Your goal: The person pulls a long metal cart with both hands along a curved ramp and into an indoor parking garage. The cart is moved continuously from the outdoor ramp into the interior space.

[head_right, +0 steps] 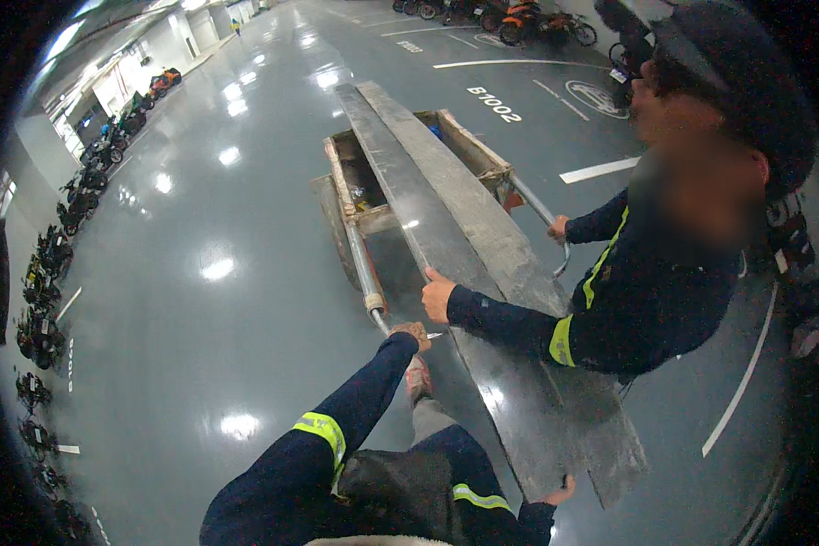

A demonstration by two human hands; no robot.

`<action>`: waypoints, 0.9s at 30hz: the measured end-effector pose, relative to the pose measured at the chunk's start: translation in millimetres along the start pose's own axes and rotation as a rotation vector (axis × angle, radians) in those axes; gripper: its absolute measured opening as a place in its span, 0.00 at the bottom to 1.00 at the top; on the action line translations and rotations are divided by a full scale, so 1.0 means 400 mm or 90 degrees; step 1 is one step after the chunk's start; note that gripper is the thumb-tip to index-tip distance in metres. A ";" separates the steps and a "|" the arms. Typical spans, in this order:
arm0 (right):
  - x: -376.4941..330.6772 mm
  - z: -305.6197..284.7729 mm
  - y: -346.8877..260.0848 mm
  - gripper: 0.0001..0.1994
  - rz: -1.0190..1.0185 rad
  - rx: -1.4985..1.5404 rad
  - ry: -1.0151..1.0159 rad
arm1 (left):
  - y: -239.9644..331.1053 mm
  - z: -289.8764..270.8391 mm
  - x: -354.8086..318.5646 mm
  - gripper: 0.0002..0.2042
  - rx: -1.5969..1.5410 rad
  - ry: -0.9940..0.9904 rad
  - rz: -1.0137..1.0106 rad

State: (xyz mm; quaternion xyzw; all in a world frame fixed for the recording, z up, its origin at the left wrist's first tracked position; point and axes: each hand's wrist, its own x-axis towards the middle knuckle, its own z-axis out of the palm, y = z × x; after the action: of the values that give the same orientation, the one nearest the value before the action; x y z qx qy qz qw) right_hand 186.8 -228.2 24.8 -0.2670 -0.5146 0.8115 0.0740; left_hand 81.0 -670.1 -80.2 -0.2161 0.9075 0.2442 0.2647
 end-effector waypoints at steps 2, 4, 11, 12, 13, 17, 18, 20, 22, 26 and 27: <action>0.033 -0.081 0.057 0.20 -0.065 -0.019 0.048 | 0.021 -0.045 -0.009 0.21 -0.011 -0.045 -0.008; 0.104 -0.153 0.130 0.17 -0.169 -0.030 0.071 | -0.012 -0.043 0.018 0.21 0.003 -0.033 0.010; 0.040 -0.018 0.148 0.13 -0.148 -0.100 0.056 | -0.099 -0.060 0.069 0.17 0.009 0.054 0.041; 0.028 0.028 0.123 0.12 -0.136 -0.091 0.043 | -0.105 -0.078 0.070 0.17 0.000 0.073 0.022; 0.013 0.069 0.097 0.12 -0.127 -0.081 0.037 | -0.101 -0.093 0.071 0.17 -0.006 0.088 0.009; 0.033 0.136 0.039 0.15 -0.080 -0.041 0.019 | -0.042 -0.106 0.092 0.12 -0.015 0.185 0.067; 0.100 0.113 0.035 0.18 -0.070 -0.029 0.027 | -0.004 -0.138 0.105 0.15 -0.027 0.145 0.073; 0.140 0.153 0.027 0.21 -0.047 -0.008 0.013 | -0.013 -0.138 0.182 0.14 -0.044 0.211 0.109; 0.116 0.278 0.018 0.21 -0.032 0.014 0.021 | -0.016 -0.141 0.220 0.14 -0.033 0.244 0.138; 0.225 0.314 0.037 0.23 0.005 0.032 -0.034 | 0.000 -0.234 0.262 0.16 0.026 0.247 0.236; 0.256 0.321 0.030 0.23 0.033 0.065 -0.094 | -0.002 -0.235 0.278 0.16 0.004 0.303 0.259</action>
State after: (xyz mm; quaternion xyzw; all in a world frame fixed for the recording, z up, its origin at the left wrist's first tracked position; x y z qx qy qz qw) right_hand 36.5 -295.6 19.9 -0.2156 -0.4692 0.8559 0.0282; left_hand -39.0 -752.4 -75.8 -0.0802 0.9694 0.2317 -0.0087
